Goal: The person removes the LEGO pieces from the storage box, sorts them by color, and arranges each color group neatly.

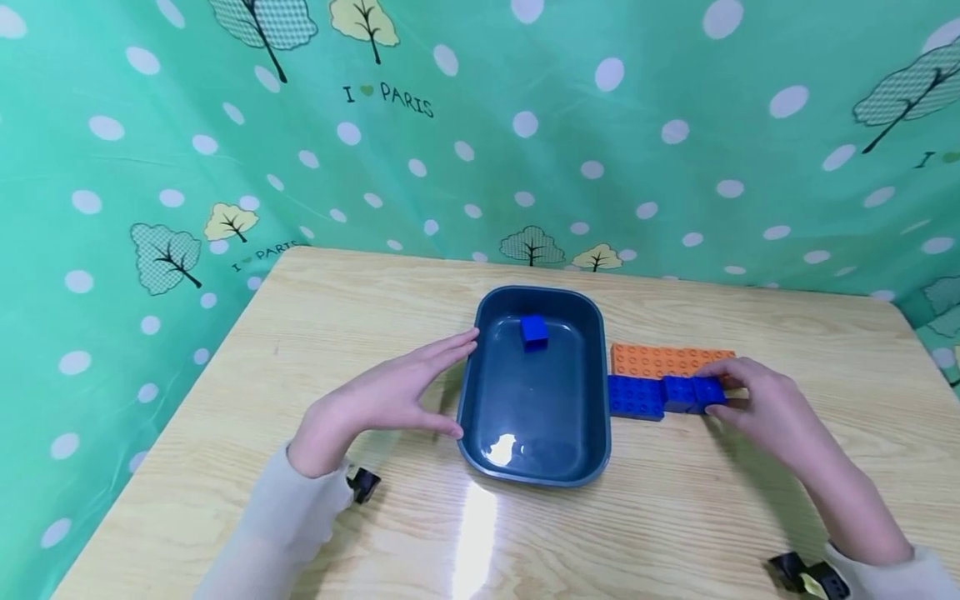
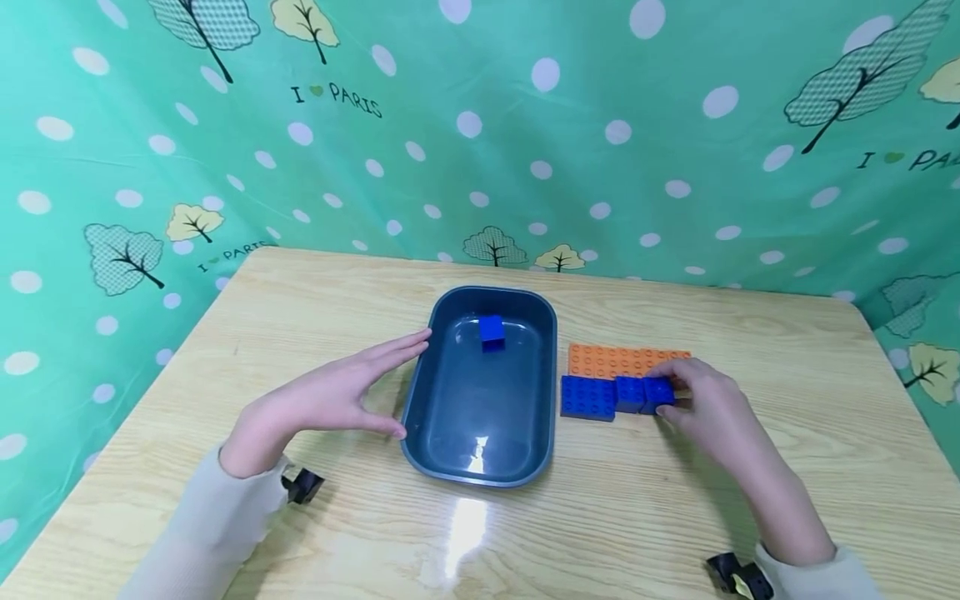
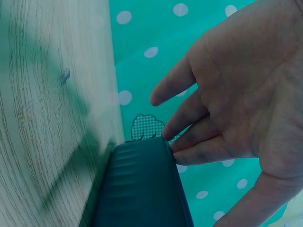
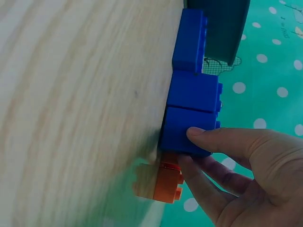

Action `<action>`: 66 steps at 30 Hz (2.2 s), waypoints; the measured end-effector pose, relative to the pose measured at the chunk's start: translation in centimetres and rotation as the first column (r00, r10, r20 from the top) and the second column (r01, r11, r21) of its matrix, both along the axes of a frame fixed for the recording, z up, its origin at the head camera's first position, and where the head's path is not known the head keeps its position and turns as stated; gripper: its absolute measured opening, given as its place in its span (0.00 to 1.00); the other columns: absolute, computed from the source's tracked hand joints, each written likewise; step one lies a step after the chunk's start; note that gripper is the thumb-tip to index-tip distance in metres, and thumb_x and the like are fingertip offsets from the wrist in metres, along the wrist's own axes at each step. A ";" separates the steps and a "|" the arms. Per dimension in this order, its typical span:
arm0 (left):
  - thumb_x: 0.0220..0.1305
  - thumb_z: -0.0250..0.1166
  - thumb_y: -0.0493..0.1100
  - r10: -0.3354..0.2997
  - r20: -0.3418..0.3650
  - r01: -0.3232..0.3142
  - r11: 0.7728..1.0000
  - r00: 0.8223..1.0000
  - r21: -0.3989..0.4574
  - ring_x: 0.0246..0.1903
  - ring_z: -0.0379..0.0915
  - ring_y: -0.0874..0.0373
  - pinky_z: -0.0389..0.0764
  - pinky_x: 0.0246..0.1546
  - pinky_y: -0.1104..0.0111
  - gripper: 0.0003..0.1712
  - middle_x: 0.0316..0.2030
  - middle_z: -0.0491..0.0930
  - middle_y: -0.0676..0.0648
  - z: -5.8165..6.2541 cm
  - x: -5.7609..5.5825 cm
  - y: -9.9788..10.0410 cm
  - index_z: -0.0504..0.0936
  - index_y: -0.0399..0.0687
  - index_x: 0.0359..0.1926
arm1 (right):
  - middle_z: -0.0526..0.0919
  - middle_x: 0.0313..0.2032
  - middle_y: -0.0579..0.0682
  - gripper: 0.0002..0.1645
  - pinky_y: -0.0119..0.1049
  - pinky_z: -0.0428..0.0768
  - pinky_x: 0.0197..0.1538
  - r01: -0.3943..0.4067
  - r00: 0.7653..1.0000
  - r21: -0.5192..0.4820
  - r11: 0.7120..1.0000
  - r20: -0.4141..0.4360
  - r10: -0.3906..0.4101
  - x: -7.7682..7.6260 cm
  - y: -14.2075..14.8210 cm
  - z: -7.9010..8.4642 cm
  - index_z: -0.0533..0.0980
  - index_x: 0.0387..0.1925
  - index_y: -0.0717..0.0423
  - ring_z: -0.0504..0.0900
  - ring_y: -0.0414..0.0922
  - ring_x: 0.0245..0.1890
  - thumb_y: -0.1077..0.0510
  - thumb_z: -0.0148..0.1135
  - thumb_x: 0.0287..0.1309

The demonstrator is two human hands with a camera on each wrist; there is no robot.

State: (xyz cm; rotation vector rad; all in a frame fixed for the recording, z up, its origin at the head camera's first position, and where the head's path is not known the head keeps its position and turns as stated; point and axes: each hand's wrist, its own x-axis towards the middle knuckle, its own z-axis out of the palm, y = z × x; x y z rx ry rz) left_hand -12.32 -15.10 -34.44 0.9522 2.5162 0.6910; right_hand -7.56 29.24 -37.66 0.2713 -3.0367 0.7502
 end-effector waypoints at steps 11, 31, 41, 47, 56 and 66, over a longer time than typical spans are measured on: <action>0.52 0.76 0.57 -0.011 -0.003 0.011 1.000 1.000 0.001 0.78 0.46 0.47 0.61 0.75 0.49 0.62 0.80 0.45 0.50 -0.2 -0.1 -0.1 0.51 0.45 0.79 | 0.80 0.53 0.71 0.28 0.47 0.87 0.35 0.045 0.999 -0.012 0.999 0.022 -0.045 0.0 0.5 1.5 0.77 0.55 0.62 0.83 0.69 0.47 0.67 0.73 0.50; 0.52 0.76 0.58 -0.019 -0.001 0.019 1.000 1.000 -0.003 0.79 0.44 0.48 0.58 0.76 0.50 0.62 0.80 0.43 0.51 -0.3 -0.3 -0.3 0.50 0.45 0.79 | 0.81 0.57 0.61 0.21 0.59 0.81 0.55 0.000 1.000 -0.131 0.991 0.008 0.001 -3.7 -7.6 7.7 0.77 0.57 0.56 0.81 0.62 0.55 0.54 0.65 0.65; 0.52 0.76 0.57 -0.023 -0.001 0.023 1.000 1.000 0.005 0.79 0.44 0.48 0.58 0.76 0.51 0.62 0.80 0.44 0.50 -0.5 -0.4 -0.4 0.50 0.44 0.79 | 0.83 0.54 0.60 0.18 0.53 0.84 0.54 -0.080 0.996 -0.180 0.980 0.018 0.085 -6.8 -13.4 8.1 0.79 0.54 0.59 0.84 0.57 0.53 0.56 0.64 0.65; 0.52 0.76 0.58 -0.025 -0.006 0.025 1.000 1.000 0.003 0.79 0.45 0.49 0.58 0.76 0.52 0.63 0.80 0.44 0.50 -0.3 -0.3 -0.4 0.49 0.45 0.79 | 0.86 0.49 0.58 0.15 0.50 0.84 0.52 -0.067 0.993 -0.099 0.993 0.091 0.076 -9.3 -17.0 6.8 0.80 0.51 0.59 0.84 0.55 0.50 0.55 0.61 0.68; 0.52 0.76 0.59 -0.019 0.001 0.019 1.000 1.000 -0.001 0.79 0.45 0.50 0.59 0.76 0.52 0.62 0.80 0.44 0.51 -0.4 -0.3 -0.4 0.50 0.46 0.79 | 0.72 0.21 0.49 0.22 0.37 0.75 0.32 -0.081 0.960 0.269 0.960 0.281 0.002 -11.8 -20.6 4.8 0.73 0.21 0.57 0.75 0.45 0.24 0.51 0.56 0.71; 0.52 0.75 0.61 -0.019 -0.013 0.018 1.000 1.000 -0.019 0.78 0.47 0.49 0.61 0.75 0.51 0.63 0.80 0.45 0.50 -0.3 -0.2 -0.4 0.50 0.46 0.79 | 0.73 0.18 0.43 0.23 0.29 0.70 0.26 -0.069 0.900 0.117 0.991 0.435 0.011 -12.3 -20.8 3.5 0.69 0.20 0.51 0.76 0.40 0.20 0.46 0.70 0.60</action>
